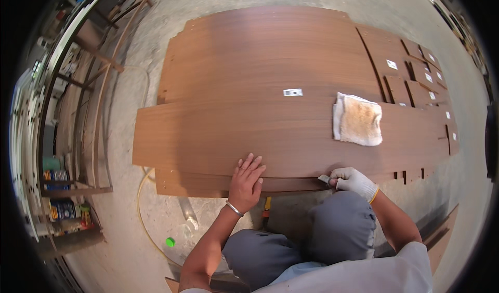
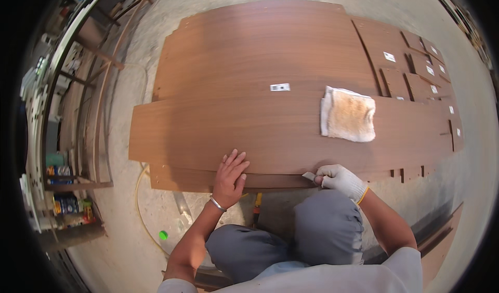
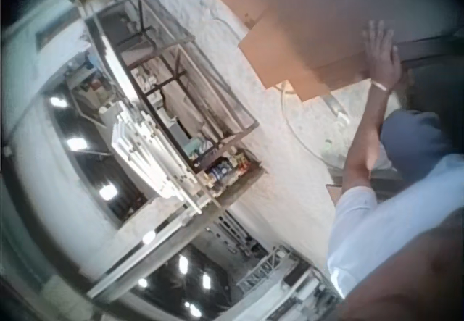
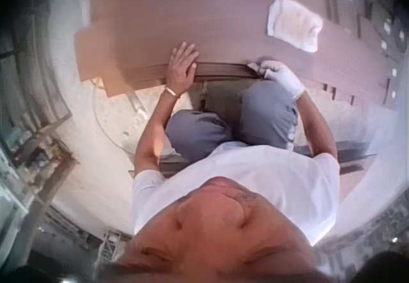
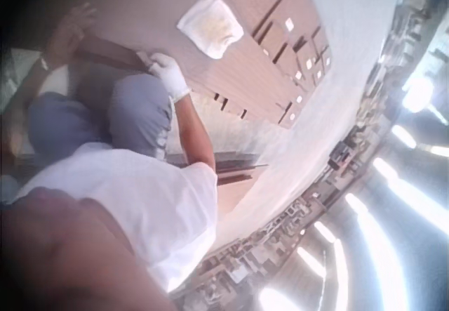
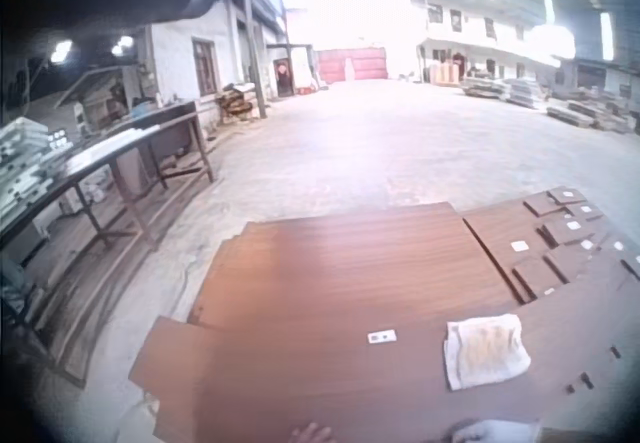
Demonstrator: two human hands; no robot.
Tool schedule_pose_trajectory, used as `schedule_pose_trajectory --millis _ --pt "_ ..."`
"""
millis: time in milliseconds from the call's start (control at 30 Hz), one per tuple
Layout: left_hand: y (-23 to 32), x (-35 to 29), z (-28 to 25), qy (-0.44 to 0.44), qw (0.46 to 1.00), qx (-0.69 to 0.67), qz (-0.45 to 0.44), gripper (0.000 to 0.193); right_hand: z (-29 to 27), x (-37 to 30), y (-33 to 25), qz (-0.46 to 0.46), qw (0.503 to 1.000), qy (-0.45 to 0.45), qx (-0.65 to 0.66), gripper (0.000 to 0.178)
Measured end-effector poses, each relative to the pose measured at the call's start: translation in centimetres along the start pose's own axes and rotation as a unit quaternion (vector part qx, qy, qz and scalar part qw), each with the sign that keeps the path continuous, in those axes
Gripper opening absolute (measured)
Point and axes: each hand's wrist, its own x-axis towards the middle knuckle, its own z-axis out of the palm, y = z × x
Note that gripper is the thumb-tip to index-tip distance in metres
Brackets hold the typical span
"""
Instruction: The person wipes wooden panels with a cloth, pours liquid from a bottle onto the cloth, and uses a scraper to remove residue from the panel edges. The person handles multiple panels, wiping each one and occasionally scraping edges before moving to the next.
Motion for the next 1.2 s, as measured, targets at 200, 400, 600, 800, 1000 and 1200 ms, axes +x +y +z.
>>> schedule_pose_trajectory --millis 200,400,600,800,1000,1200 --pt "-0.9 -6.5 0.9 0.006 0.989 0.134 -0.059 0.058 2.7 4.0 -7.4 -0.037 0.991 -0.113 0.062 0.015" --pt "-1.4 -6.6 1.5 0.071 0.983 0.125 -0.114 0.063 5.0 13.7 -14.2 -0.349 0.846 0.142 -0.377 0.005" --pt "-1.0 -6.4 1.9 0.068 0.985 0.127 -0.093 0.061 5.6 20.9 -14.2 -0.377 0.722 0.330 -0.476 0.010" --pt "-0.5 -7.8 3.8 0.061 0.993 0.094 -0.034 0.060 4.2 19.1 -12.0 -0.392 0.723 0.302 -0.482 0.010" --pt "0.2 -8.0 6.3 0.051 0.996 0.071 0.000 0.053 1.7 17.5 -10.8 -0.383 0.733 0.287 -0.483 0.010" --pt "-0.2 -9.4 5.0 0.023 0.992 0.111 0.049 0.038 2.8 14.9 -10.3 -0.430 0.713 0.191 -0.520 0.018"
